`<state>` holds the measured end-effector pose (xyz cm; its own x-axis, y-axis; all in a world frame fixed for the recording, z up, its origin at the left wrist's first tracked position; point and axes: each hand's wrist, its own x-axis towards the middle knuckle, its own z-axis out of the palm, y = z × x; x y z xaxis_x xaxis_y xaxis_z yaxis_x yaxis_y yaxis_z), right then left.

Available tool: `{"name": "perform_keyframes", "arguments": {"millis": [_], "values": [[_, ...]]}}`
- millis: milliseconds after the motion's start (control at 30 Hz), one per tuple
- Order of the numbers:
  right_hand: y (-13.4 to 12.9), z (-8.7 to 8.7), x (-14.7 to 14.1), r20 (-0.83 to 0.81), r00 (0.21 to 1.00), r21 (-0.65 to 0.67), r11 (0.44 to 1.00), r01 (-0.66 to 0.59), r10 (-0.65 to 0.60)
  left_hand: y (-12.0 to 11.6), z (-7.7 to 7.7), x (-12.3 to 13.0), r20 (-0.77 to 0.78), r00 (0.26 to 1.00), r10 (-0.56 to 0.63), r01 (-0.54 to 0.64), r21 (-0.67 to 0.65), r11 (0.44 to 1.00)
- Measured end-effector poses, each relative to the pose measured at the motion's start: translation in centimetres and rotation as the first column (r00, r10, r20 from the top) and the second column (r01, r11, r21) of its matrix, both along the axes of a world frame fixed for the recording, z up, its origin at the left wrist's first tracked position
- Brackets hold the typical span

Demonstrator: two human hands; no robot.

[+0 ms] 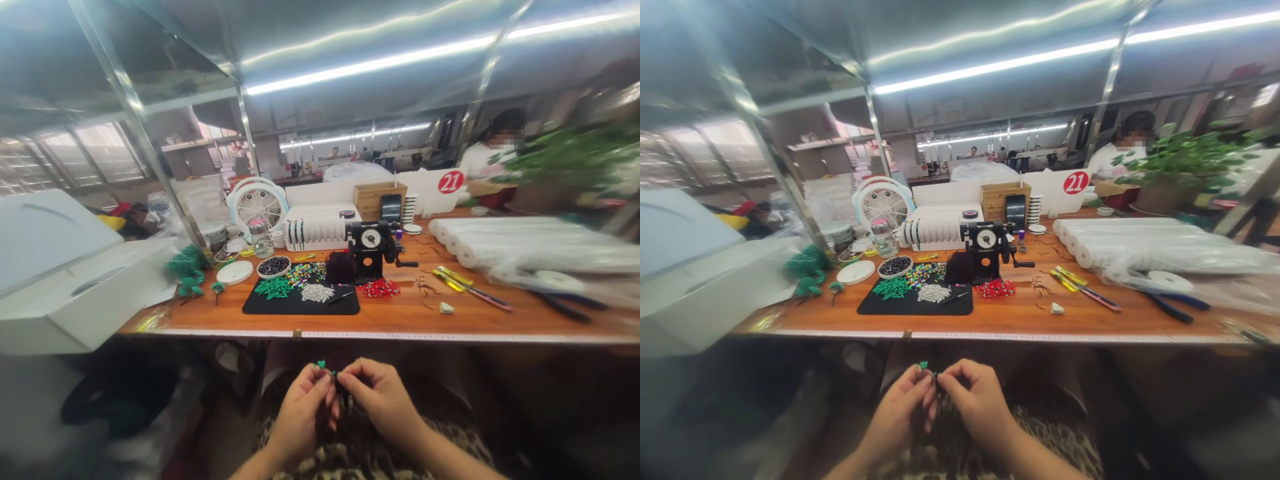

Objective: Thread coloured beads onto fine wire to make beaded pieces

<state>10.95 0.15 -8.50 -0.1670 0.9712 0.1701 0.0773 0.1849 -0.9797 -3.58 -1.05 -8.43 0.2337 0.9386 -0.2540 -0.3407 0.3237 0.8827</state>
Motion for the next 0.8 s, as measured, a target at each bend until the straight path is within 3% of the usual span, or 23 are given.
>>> {"name": "perform_keyframes", "arguments": {"millis": [100, 233, 333, 533, 800], "values": [[-0.2, -0.3, 0.2, 0.073, 0.991, 0.233, 0.968, 0.097, -0.117, -0.2, 0.3, 0.1, 0.0, 0.999, 0.041, -0.041, 0.009, 0.999], [-0.2, -0.4, 0.2, 0.089, 0.968, 0.539, 0.828, 0.153, -0.237, -0.4, 0.5, 0.2, 0.013, 0.996, 0.083, -0.083, -0.002, 0.997], [0.0, -0.3, 0.1, 0.08, 0.961, 0.65, 0.744, 0.152, -0.266, -0.5, 0.6, 0.1, 0.012, 0.994, 0.109, -0.108, -0.03, 0.994], [0.0, 0.2, 0.2, 0.063, 0.965, 0.702, 0.698, 0.139, -0.256, -0.1, 0.6, -0.1, 0.009, 0.997, 0.083, -0.082, -0.067, 0.994], [0.0, 0.3, 0.1, 0.048, 0.967, 0.636, 0.755, 0.163, -0.25, 0.0, 1.1, 0.1, 0.067, 0.997, 0.031, -0.023, -0.111, 0.994]]}}
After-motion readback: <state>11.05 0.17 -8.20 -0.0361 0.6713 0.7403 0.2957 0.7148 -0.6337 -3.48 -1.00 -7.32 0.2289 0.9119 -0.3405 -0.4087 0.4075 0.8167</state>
